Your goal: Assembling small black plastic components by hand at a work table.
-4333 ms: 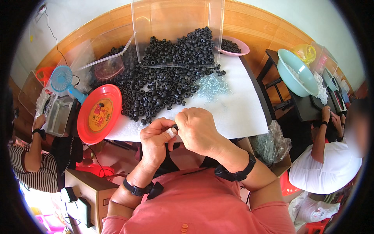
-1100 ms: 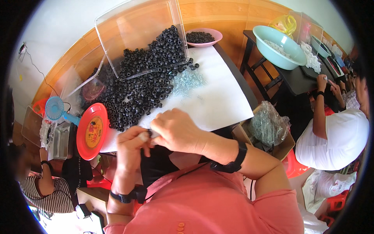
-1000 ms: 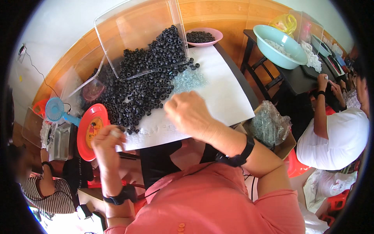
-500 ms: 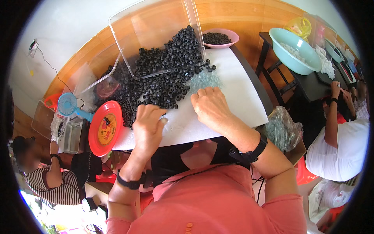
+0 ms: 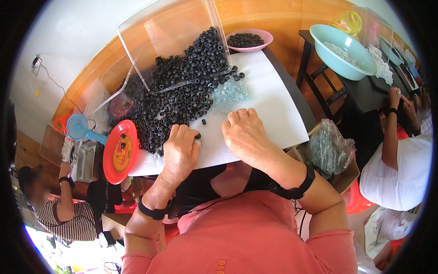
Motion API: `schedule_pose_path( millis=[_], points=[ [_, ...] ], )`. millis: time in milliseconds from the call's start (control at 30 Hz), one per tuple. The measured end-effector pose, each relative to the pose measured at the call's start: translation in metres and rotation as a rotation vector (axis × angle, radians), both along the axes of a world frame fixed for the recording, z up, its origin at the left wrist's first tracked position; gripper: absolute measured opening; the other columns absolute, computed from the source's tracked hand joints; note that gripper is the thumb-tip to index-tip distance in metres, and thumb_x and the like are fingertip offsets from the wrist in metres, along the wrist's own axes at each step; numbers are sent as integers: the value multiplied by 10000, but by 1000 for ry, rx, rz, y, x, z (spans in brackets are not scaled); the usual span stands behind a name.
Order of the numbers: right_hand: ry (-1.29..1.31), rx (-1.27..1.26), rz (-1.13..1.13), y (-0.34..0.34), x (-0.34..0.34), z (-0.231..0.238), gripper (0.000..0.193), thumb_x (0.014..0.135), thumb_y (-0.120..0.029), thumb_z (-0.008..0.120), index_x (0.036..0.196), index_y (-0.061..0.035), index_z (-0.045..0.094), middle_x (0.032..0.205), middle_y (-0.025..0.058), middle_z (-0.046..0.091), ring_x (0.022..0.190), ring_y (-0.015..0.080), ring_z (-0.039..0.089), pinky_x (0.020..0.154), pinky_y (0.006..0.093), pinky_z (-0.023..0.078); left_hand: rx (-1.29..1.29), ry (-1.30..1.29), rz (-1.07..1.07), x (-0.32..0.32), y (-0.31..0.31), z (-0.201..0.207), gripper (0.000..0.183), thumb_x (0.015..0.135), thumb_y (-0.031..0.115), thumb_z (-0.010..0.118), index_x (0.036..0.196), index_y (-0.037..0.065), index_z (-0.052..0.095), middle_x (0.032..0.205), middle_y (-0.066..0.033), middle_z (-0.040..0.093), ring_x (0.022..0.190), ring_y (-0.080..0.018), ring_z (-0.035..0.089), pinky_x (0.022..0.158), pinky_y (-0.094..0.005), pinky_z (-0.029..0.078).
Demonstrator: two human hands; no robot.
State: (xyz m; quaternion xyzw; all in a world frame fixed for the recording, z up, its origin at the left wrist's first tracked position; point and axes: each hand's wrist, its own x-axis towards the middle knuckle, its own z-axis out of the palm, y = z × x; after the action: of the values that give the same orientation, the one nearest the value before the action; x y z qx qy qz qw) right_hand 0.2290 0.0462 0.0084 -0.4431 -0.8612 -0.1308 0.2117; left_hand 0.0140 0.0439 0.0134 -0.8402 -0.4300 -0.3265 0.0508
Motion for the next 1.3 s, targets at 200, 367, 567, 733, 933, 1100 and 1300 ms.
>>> schedule_pose_path(
  millis=[200, 367, 567, 733, 933, 1100, 1300],
  points=[
    [85, 2, 34, 3, 2, 3, 137, 717, -11, 661, 852, -29, 643, 889, 119, 623, 891, 287, 597, 790, 416, 449, -113, -180, -6, -12, 1, -9, 116, 728, 14, 698, 813, 2, 619, 785, -116, 564, 780, -317, 561, 680, -421, 476],
    [609, -152, 216, 4, -11, -4, 140, 764, 39, 675, 880, -29, 634, 856, 106, 641, 811, 278, 636, 728, 394, 495, -57, -161, 26, -3, -3, -7, 109, 728, 11, 695, 805, 8, 618, 788, -125, 560, 789, -324, 553, 680, -416, 475],
    [1025, -490, 305, -8, -36, 4, 111, 840, 56, 670, 924, 1, 621, 864, 102, 668, 795, 207, 680, 716, 291, 528, -549, -689, -54, -16, -16, -10, 161, 857, 35, 696, 1004, -30, 683, 847, -68, 676, 748, -176, 625, 617, -318, 484],
    [1153, -558, 396, -18, -50, 9, 55, 907, 40, 642, 938, 3, 618, 852, 72, 667, 785, 140, 664, 696, 270, 526, -1029, -1298, -143, -14, -37, 5, 219, 969, 46, 603, 1136, -83, 661, 898, -143, 690, 741, -144, 629, 531, -252, 487],
    [1045, -466, 425, -21, -54, 12, 75, 889, 50, 654, 919, -2, 610, 802, 77, 624, 748, 167, 655, 636, 280, 513, -1109, -1398, -209, -13, -52, 2, 227, 980, 50, 585, 1152, -87, 639, 920, -169, 683, 731, -183, 641, 505, -265, 502],
    [1008, -314, 448, -24, -59, 12, 115, 843, 59, 678, 891, -21, 611, 796, 82, 592, 702, 220, 618, 597, 322, 480, -1139, -1534, -190, -14, -51, -1, 203, 979, 50, 589, 1120, -83, 649, 900, -149, 680, 686, -156, 616, 481, -253, 471],
    [808, -174, 408, -28, -65, 15, 112, 824, -27, 714, 886, -49, 624, 793, 87, 569, 690, 274, 573, 621, 383, 459, -1162, -1587, -178, -16, -53, 0, 193, 981, 65, 592, 1086, -82, 660, 859, -137, 678, 588, -129, 575, 429, -232, 381]
  ],
)
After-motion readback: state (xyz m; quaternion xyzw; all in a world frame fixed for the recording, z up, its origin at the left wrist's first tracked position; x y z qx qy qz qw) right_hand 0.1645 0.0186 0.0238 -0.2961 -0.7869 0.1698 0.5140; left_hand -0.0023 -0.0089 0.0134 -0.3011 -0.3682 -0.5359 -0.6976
